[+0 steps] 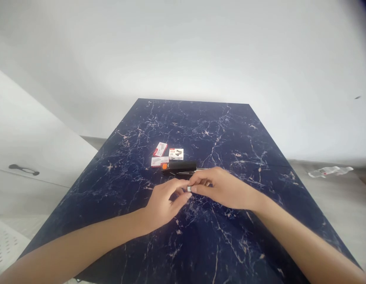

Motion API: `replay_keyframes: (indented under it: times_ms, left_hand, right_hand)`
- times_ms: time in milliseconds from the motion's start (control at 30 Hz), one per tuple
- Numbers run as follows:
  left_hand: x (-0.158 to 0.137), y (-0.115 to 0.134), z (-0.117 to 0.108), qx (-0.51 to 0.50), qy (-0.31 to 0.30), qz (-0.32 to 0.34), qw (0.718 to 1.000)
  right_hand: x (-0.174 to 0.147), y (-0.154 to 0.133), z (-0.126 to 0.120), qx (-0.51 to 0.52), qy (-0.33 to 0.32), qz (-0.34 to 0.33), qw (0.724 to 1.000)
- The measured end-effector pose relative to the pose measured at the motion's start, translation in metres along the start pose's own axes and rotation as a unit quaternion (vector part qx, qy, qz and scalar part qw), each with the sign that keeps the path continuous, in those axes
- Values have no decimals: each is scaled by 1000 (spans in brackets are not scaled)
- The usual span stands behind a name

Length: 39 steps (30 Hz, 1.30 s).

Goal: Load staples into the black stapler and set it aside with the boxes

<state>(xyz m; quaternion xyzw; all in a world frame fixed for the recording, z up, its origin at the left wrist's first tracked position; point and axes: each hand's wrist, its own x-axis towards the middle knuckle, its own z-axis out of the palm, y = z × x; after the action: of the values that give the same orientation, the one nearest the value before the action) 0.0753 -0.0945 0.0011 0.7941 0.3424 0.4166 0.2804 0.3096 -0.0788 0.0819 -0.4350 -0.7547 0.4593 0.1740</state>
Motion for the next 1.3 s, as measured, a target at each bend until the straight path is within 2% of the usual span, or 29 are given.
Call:
replay_keyframes:
  times_ms: [200,333,433,533,600,667,767,833,1100,1300]
  left_hand:
    - [5,-5,1,-61,11,-114,992]
    - [8,-3,2,-86,19,-144,986]
    - [8,0,0,-101,6,-163,981]
    - [5,2,-2,-114,-26,-175,977]
    - [2,2,-2,-106,-60,-146,982]
    - [-1,1,0,-90,-83,-82,989]
    - [-3,-1,2,-66,-84,28,994]
    - [-2,-2,3,-53,-82,72,993]
    - [-2,-3,2,-8,-145,123,982]
    - [0,-1,2,9,-157,152,976]
  right_hand:
    - [2,1,19,-119,72,-36,990]
    - [3,5,26,-222,105,-89,965]
    - [0,7,15,-256,87,-109,957]
    - [-5,11,-11,-241,78,-81,964]
    - [-5,17,-29,-238,109,-37,964]
    - [-2,26,-39,-257,138,-6,957]
    - [7,40,-36,-284,125,10,951]
    - [11,45,-29,-288,111,14,951]
    - [15,47,-20,-279,108,17,954]
    - [15,50,-19,-281,110,10,953]
